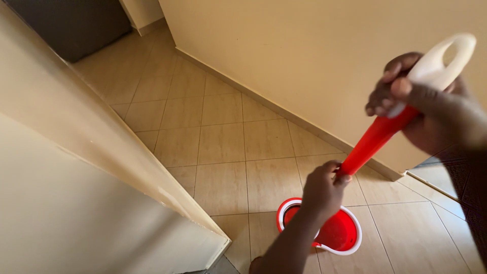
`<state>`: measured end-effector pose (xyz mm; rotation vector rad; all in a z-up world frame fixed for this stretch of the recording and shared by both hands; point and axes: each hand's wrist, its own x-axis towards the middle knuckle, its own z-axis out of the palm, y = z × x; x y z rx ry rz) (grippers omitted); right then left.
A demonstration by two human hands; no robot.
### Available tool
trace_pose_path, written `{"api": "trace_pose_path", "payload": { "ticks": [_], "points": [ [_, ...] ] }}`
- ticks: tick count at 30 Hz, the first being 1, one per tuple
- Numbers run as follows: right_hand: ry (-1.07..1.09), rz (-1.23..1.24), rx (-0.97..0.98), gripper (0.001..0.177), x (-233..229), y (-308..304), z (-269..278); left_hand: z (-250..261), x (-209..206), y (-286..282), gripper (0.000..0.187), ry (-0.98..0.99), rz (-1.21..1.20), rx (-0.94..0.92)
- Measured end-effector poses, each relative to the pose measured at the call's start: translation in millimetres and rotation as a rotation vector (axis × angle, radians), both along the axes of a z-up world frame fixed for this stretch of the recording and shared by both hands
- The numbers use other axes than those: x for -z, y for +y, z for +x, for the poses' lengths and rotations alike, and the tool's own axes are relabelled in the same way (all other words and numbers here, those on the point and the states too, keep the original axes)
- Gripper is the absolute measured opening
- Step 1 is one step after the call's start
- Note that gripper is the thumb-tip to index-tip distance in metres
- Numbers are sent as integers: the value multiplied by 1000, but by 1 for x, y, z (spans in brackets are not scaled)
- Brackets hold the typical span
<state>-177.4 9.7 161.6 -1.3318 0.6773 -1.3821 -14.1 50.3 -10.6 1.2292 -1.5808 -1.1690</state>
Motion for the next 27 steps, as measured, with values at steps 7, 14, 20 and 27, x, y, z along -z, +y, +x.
{"api": "trace_pose_path", "payload": {
  "ticks": [7,14,20,27],
  "points": [
    [105,115,-27,35,85,4,9,7,25,-11,30,-28,-78,35],
    [-22,274,-40,57,213,14,-8,9,2,-33,28,211,-145,94],
    [187,455,118,43,265,10,1,13,-24,-32,33,149,-50,195],
    [236,467,568,28,249,-10,-19,39,-5,-38,33,81,-102,68]
  ]
}}
